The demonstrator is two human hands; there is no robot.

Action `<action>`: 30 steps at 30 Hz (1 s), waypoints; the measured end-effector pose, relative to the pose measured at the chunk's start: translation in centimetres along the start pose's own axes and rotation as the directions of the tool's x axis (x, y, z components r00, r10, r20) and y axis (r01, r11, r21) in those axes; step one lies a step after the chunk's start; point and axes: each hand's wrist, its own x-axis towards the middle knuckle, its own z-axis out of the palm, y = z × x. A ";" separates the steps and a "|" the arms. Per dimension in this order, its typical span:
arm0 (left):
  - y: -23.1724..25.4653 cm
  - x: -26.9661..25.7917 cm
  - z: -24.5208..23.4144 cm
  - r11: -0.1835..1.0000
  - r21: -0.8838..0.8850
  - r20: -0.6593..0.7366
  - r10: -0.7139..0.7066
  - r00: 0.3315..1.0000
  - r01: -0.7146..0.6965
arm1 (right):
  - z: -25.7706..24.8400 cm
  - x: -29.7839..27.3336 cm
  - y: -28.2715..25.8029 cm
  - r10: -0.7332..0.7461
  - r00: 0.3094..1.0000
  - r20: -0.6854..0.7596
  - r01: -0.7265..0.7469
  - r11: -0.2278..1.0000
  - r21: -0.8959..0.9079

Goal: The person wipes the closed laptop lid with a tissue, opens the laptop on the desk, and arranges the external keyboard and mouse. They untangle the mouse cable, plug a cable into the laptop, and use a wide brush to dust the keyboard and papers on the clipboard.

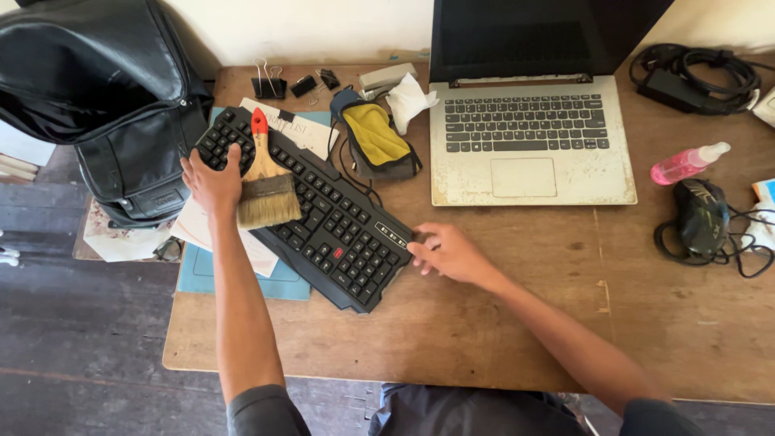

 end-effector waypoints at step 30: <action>1.6 0.1 -0.6 0.994 0.107 0.002 0.005 1.000 -0.006 | 2.5 -9.5 3.1 0.063 0.994 0.086 -0.105 0.722 0.684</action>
